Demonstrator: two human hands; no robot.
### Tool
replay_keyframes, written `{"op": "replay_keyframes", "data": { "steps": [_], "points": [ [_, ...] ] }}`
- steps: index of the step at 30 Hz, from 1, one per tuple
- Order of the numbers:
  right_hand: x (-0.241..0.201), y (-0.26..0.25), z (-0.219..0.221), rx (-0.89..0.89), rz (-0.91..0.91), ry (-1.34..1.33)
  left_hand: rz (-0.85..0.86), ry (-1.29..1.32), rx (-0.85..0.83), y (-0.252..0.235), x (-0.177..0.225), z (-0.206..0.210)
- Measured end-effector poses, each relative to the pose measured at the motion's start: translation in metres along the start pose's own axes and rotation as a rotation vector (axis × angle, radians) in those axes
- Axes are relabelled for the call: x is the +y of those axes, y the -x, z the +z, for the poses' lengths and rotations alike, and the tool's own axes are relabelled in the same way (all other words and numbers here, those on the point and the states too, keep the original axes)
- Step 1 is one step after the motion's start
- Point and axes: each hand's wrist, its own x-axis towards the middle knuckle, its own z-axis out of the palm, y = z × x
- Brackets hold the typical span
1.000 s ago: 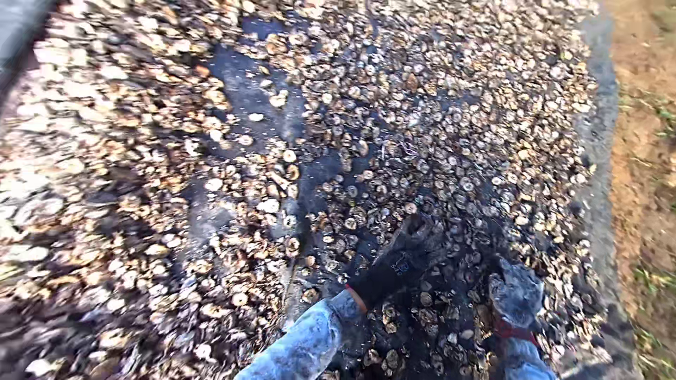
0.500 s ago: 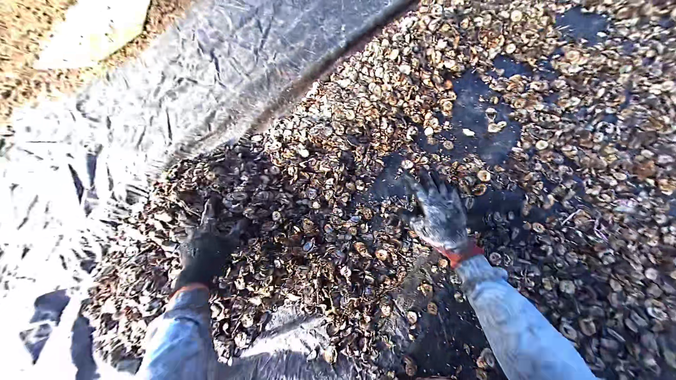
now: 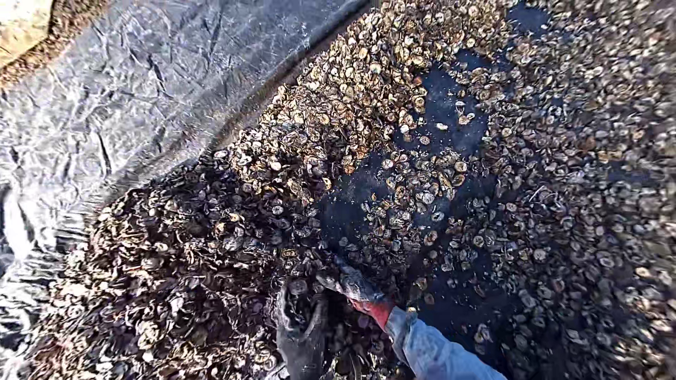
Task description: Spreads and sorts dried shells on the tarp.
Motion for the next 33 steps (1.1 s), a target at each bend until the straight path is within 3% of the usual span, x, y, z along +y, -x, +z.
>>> {"op": "replay_keyframes", "data": {
  "steps": [3,5,7,9,12,15,17,20,23,26,28,31,33],
  "points": [
    [0.037,0.077,-0.046,0.262,0.143,-0.192,0.154,0.147,-0.321,0.034,0.028,0.031],
    [0.054,0.137,-0.078,0.447,0.268,-0.125,0.337,0.152,-0.591,0.033,0.057,0.057],
    [0.053,0.178,-0.102,0.629,0.311,-0.064,0.493,0.201,-0.669,0.012,0.091,0.098],
    [0.056,0.202,-0.112,0.861,0.335,-0.073,0.673,0.059,-0.636,-0.021,0.118,0.149],
    [0.054,0.207,-0.136,0.968,0.369,-0.007,0.883,-0.409,-0.652,-0.075,0.125,0.234],
    [0.059,0.187,-0.175,1.088,0.077,-0.217,1.018,-0.54,-0.73,-0.102,0.109,0.288],
    [0.048,0.173,-0.208,1.111,0.132,-0.08,1.144,-0.543,-0.749,-0.123,0.103,0.295],
    [0.014,0.156,-0.242,1.004,0.341,0.124,1.026,-0.643,-0.725,-0.135,0.1,0.275],
    [0.009,0.12,-0.263,0.984,0.223,0.365,0.98,-0.498,-0.854,-0.141,0.125,0.275],
    [0.033,0.087,-0.228,0.825,0.237,0.767,0.898,-0.237,-0.812,-0.155,0.172,0.291],
    [0.065,0.085,-0.177,0.81,0.096,0.893,0.927,-0.368,-0.751,-0.161,0.19,0.307],
    [0.109,0.13,-0.11,0.735,-0.024,0.887,1.051,-0.659,-0.8,-0.142,0.154,0.32],
    [0.13,0.174,-0.096,0.661,0.013,0.899,1.102,-0.682,-0.898,-0.128,0.129,0.282]
  ]
}}
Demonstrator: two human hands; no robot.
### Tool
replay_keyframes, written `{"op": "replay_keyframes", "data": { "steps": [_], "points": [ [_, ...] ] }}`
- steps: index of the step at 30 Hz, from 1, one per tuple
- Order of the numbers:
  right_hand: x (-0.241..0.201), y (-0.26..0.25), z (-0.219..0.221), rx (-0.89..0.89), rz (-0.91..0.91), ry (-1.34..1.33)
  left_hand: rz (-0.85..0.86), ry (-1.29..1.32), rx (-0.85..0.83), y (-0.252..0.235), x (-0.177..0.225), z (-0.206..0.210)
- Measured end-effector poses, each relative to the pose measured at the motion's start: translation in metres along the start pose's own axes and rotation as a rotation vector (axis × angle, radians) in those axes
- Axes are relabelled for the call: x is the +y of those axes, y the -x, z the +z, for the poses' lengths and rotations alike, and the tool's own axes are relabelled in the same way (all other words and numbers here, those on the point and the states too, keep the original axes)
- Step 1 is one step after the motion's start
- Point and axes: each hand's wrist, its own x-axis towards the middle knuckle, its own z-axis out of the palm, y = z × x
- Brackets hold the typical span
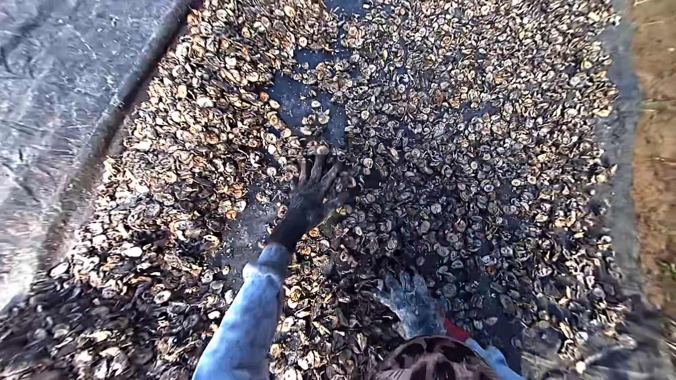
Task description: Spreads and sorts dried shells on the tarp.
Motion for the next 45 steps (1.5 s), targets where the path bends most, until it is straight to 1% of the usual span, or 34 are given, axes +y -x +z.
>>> {"op": "replay_keyframes", "data": {
  "steps": [1,2,4,5,7,9,10,11,12,13,15,16,18,19,20,21,22,24,25,27,29,30,32,33,34,35,36,37,39,40,41,42,44,45],
  "points": [
    [0.013,0.018,-0.007,-0.012,0.015,-0.019,-0.018,-0.022,-0.003,0.03,0.002,-0.001],
    [0.027,0.029,-0.018,0.019,0.041,-0.042,-0.112,-0.072,0.014,0.064,0.007,0.0],
    [0.047,0.028,-0.047,0.103,0.085,-0.074,-0.368,-0.172,0.06,0.132,0.021,0.015],
    [0.05,0.018,-0.064,0.063,0.119,-0.1,-0.446,-0.17,0.079,0.163,0.034,0.029],
    [0.053,-0.013,-0.082,-0.111,0.155,-0.136,-0.475,-0.156,0.102,0.211,0.079,0.057],
    [0.054,-0.029,-0.065,-0.206,0.093,-0.113,-0.431,-0.143,-0.029,0.241,0.139,0.07],
    [0.056,-0.024,-0.054,-0.24,0.049,-0.109,-0.434,-0.192,-0.152,0.248,0.166,0.072],
    [0.06,-0.01,-0.044,-0.248,0.024,-0.12,-0.451,-0.247,-0.288,0.25,0.185,0.074],
    [0.065,0.011,-0.042,-0.251,0.026,-0.145,-0.42,-0.263,-0.367,0.25,0.196,0.077],
    [0.073,0.037,-0.043,-0.247,0.053,-0.173,-0.348,-0.188,-0.348,0.249,0.205,0.078],
    [0.089,0.098,-0.052,-0.295,0.156,-0.208,-0.218,0.053,-0.298,0.236,0.223,0.079],
    [0.096,0.126,-0.051,-0.302,0.216,-0.211,-0.131,0.13,-0.341,0.225,0.23,0.078],
    [0.108,0.172,-0.049,-0.267,0.297,-0.194,0.016,0.248,-0.495,0.193,0.25,0.071],
    [0.116,0.188,-0.052,-0.23,0.323,-0.191,0.068,0.236,-0.491,0.176,0.259,0.071],
    [0.123,0.199,-0.059,-0.179,0.35,-0.209,0.09,0.19,-0.424,0.163,0.265,0.074],
    [0.132,0.204,-0.066,-0.127,0.359,-0.212,0.093,0.09,-0.366,0.155,0.269,0.08],
    [0.143,0.206,-0.076,-0.113,0.366,-0.216,0.063,-0.021,-0.371,0.15,0.277,0.088],
    [0.166,0.203,-0.085,-0.121,0.366,-0.174,-0.01,-0.202,-0.505,0.157,0.304,0.113],
    [0.176,0.202,-0.086,-0.141,0.356,-0.14,0.006,-0.274,-0.539,0.17,0.32,0.129],
    [0.192,0.213,-0.076,-0.178,0.343,-0.127,0.12,-0.277,-0.603,0.198,0.35,0.153],
    [0.198,0.252,-0.055,-0.197,0.341,-0.181,0.233,-0.162,-0.747,0.219,0.369,0.159],
    [0.194,0.27,-0.059,-0.256,0.352,-0.2,0.3,-0.058,-0.751,0.226,0.366,0.167],
    [0.185,0.308,-0.067,-0.317,0.371,-0.207,0.511,0.195,-0.579,0.242,0.333,0.199],
    [0.184,0.324,-0.068,-0.317,0.375,-0.214,0.558,0.231,-0.583,0.235,0.334,0.202],
    [0.186,0.337,-0.071,-0.282,0.387,-0.246,0.555,0.254,-0.579,0.219,0.348,0.197],
    [0.191,0.346,-0.074,-0.238,0.418,-0.311,0.515,0.238,-0.573,0.197,0.376,0.182],
    [0.201,0.351,-0.075,-0.184,0.468,-0.395,0.476,0.167,-0.541,0.175,0.398,0.172],
    [0.211,0.352,-0.076,-0.112,0.511,-0.453,0.467,0.04,-0.475,0.155,0.41,0.171],
    [0.23,0.347,-0.072,0.103,0.556,-0.421,0.441,-0.175,-0.316,0.125,0.408,0.189],
    [0.234,0.344,-0.072,0.206,0.565,-0.366,0.402,-0.222,-0.308,0.118,0.405,0.199],
    [0.233,0.341,-0.071,0.266,0.577,-0.304,0.377,-0.238,-0.34,0.12,0.406,0.205],
    [0.23,0.339,-0.069,0.256,0.588,-0.256,0.383,-0.23,-0.397,0.13,0.412,0.206],
    [0.218,0.341,-0.042,0.15,0.563,-0.151,0.448,-0.231,-0.528,0.162,0.422,0.206],
    [0.205,0.351,-0.018,0.115,0.532,-0.12,0.483,-0.218,-0.615,0.181,0.423,0.205]
  ]
}}
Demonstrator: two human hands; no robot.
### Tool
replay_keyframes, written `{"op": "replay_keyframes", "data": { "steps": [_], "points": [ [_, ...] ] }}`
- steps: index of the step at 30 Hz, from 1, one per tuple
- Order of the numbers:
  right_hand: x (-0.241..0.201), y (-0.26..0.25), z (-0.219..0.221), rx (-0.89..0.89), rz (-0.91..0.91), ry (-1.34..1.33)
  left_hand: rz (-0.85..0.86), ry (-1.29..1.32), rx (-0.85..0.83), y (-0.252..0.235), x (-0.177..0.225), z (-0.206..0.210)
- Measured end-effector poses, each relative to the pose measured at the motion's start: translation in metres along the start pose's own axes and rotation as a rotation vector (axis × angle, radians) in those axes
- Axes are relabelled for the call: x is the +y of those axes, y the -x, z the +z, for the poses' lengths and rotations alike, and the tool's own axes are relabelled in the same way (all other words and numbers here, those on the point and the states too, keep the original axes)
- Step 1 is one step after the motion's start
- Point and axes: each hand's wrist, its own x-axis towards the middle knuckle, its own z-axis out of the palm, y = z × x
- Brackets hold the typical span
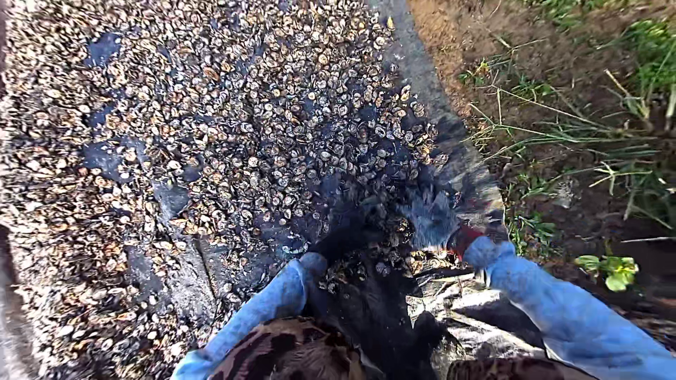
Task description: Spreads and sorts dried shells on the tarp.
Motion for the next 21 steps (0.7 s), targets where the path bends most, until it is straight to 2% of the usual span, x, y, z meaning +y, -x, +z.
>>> {"op": "replay_keyframes", "data": {
  "steps": [2,4,5,6,8,10,12,14,15,17,18,19,21],
  "points": [
    [-0.017,0.049,0.021,-0.05,-0.018,0.017,0.1,0.081,-0.145,0.025,0.013,0.006],
    [-0.029,0.08,0.018,-0.088,0.028,-0.008,0.107,0.168,-0.308,0.034,0.024,-0.017],
    [-0.026,0.088,0.021,0.003,0.025,-0.063,0.103,0.221,-0.36,0.037,0.03,-0.035],
    [-0.021,0.088,0.016,0.043,0.037,-0.14,0.136,0.267,-0.355,0.034,0.029,-0.049],
    [-0.005,0.068,-0.007,-0.007,0.116,-0.354,0.172,0.357,-0.294,0.027,0.018,-0.072],
    [0.012,0.04,-0.022,0.049,0.181,-0.488,0.118,0.367,-0.246,0.022,0.01,-0.094],
    [0.018,0.014,-0.035,0.179,0.207,-0.469,0.031,0.356,-0.195,0.027,0.02,-0.121],
    [0.015,-0.018,-0.049,0.219,0.185,-0.318,-0.082,0.355,-0.054,0.034,0.042,-0.131],
    [0.011,-0.031,-0.05,0.212,0.133,-0.232,-0.1,0.301,-0.001,0.038,0.049,-0.129],
    [0.007,-0.039,-0.028,0.165,-0.02,-0.064,0.071,0.124,0.003,0.026,0.027,-0.108],
    [0.003,-0.032,-0.014,0.118,-0.083,-0.021,0.057,0.007,-0.027,0.027,0.022,-0.087],
    [0.0,-0.017,-0.006,0.053,-0.104,-0.013,-0.029,-0.047,-0.116,0.035,0.029,-0.062],
    [0.007,0.029,0.006,-0.026,-0.084,-0.04,-0.152,-0.023,-0.245,0.06,0.062,0.0]
  ]
}}
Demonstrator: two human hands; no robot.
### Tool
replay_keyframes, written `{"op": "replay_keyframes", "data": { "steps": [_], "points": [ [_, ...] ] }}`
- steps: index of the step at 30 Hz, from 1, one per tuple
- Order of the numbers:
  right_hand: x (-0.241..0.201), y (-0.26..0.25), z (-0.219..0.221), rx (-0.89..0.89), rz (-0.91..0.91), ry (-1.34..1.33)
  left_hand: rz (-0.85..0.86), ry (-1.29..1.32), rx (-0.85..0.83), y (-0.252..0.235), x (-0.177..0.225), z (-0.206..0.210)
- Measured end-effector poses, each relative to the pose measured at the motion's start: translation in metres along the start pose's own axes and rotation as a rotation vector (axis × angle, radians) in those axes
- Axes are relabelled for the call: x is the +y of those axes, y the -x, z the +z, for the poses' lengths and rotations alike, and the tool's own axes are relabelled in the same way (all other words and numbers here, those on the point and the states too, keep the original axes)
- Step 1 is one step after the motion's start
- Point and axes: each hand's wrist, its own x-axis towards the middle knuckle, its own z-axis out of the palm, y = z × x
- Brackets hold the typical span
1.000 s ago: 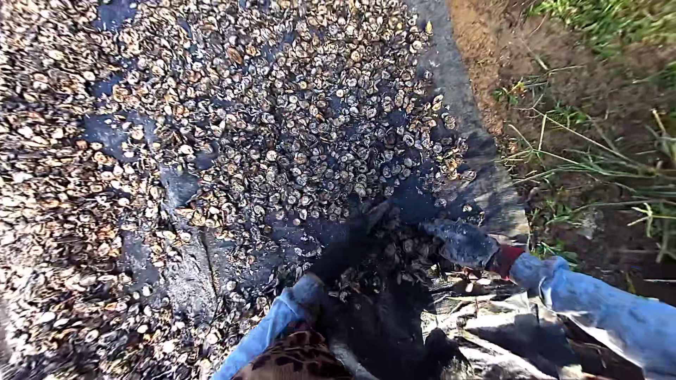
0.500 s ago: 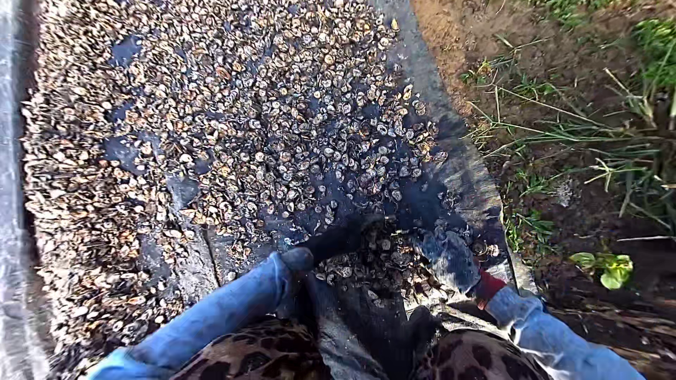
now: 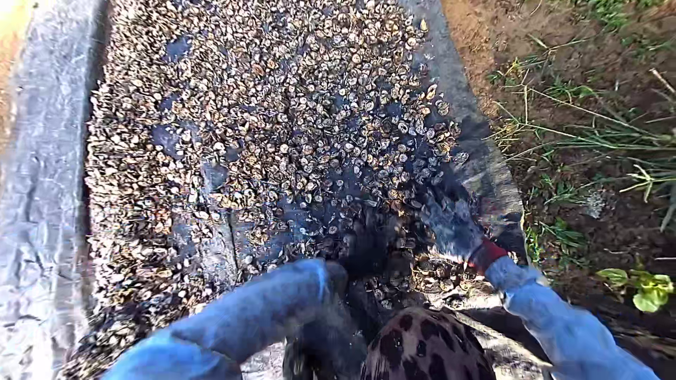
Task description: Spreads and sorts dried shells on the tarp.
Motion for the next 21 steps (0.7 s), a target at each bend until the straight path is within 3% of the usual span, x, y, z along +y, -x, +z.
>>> {"op": "replay_keyframes", "data": {
  "steps": [2,4,6,9,12,14,16,18,21],
  "points": [
    [-0.001,0.046,0.018,0.091,0.068,-0.011,0.038,0.084,0.04,0.025,0.021,0.048],
    [-0.007,0.077,0.038,0.212,0.152,0.023,0.211,0.144,0.093,0.033,0.022,0.061],
    [-0.008,0.081,0.038,0.308,0.167,-0.005,0.359,0.3,0.128,0.015,0.015,0.041],
    [-0.003,0.045,0.004,0.386,0.315,-0.219,0.4,0.364,0.219,-0.015,-0.005,-0.002],
    [0.003,0.011,-0.036,0.342,0.414,-0.371,0.174,0.164,0.437,-0.008,-0.053,-0.013],
    [0.01,0.004,-0.044,0.31,0.364,-0.298,-0.217,0.116,0.513,0.027,-0.087,0.006],
    [0.013,0.011,-0.036,0.262,0.306,-0.058,-0.55,0.177,0.495,0.055,-0.1,0.045],
    [0.002,0.039,-0.004,0.22,0.378,0.115,-0.597,0.197,0.598,0.066,-0.073,0.084],
    [-0.039,0.083,0.056,0.308,0.42,0.162,-0.371,0.252,0.709,0.065,0.004,0.11]
  ]
}}
